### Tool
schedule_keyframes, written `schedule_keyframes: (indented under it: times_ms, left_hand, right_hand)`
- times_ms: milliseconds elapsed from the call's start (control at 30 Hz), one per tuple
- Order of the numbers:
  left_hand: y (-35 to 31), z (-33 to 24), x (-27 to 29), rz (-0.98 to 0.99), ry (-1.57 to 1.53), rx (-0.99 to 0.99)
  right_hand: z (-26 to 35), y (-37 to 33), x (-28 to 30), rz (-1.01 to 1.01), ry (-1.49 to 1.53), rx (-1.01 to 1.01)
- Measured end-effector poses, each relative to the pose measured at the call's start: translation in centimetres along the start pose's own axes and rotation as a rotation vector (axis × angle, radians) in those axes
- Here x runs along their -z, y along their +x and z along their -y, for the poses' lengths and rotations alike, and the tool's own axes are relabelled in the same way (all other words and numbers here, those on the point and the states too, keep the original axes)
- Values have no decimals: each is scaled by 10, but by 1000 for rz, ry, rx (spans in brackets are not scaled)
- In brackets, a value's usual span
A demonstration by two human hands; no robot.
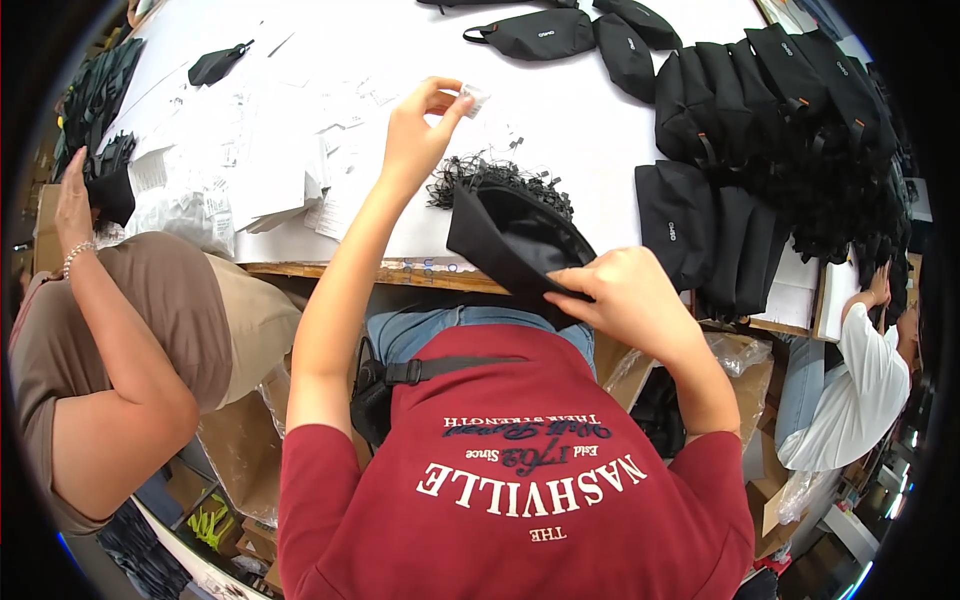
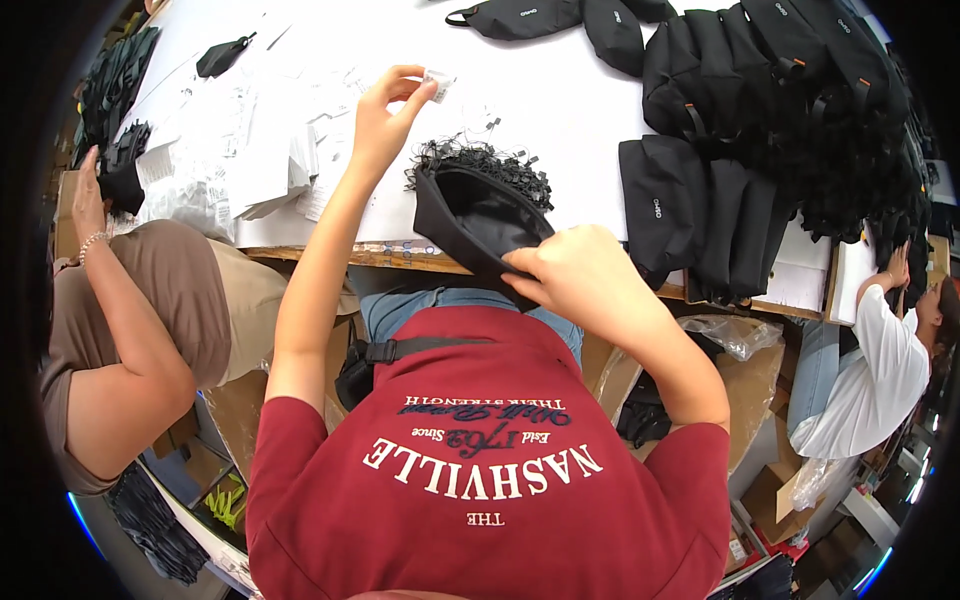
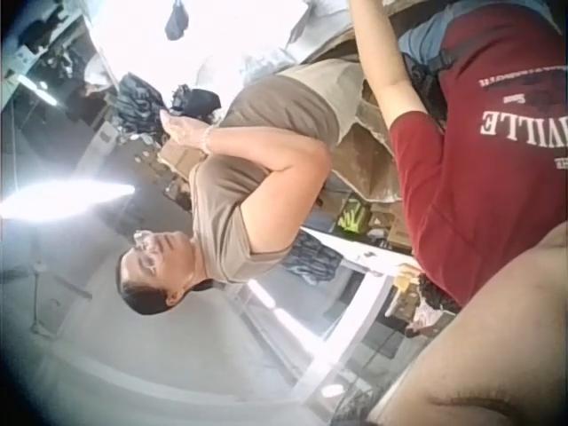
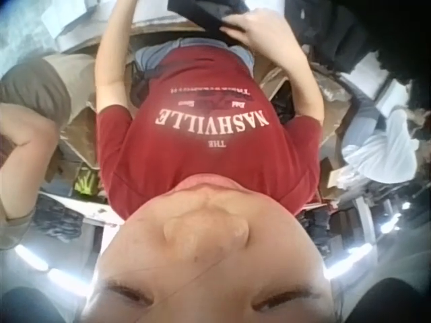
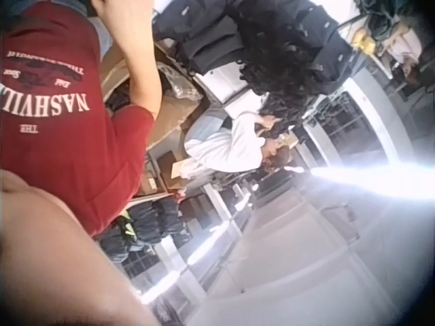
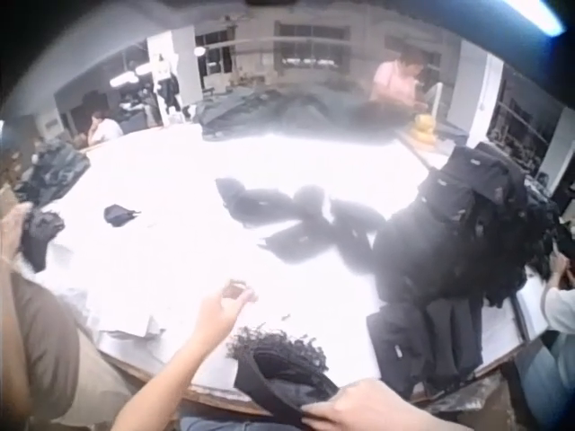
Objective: Attaching tags and organizing black zipper pouches on a production line.
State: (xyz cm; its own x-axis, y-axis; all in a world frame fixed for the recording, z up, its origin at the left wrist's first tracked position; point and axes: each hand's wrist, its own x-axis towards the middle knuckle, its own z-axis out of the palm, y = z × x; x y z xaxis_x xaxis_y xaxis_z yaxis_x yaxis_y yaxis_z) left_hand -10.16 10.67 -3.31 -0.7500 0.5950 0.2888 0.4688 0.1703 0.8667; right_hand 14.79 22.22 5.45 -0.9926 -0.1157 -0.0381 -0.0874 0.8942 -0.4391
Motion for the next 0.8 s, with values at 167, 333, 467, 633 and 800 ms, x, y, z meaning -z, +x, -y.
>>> schedule_keyframes:
  times_ms: [167,333,467,633,800]
  left_hand:
    - [-62,-86,33,344,124,-297]
    - [-81,-62,37,-33,-398,35]
    - [-98,-41,43,150,-790,421]
    - [-102,-51,37,64,-1069,536]
    - [-106,-48,29,41,-1195,574]
  right_hand:
    - [2,13,13,-38,-88,18]
    - [11,20,16,-166,-93,82]
    - [16,20,6,-308,-16,165]
    - [15,15,-9,-356,81,100]
    - [15,6,-24,-309,163,101]
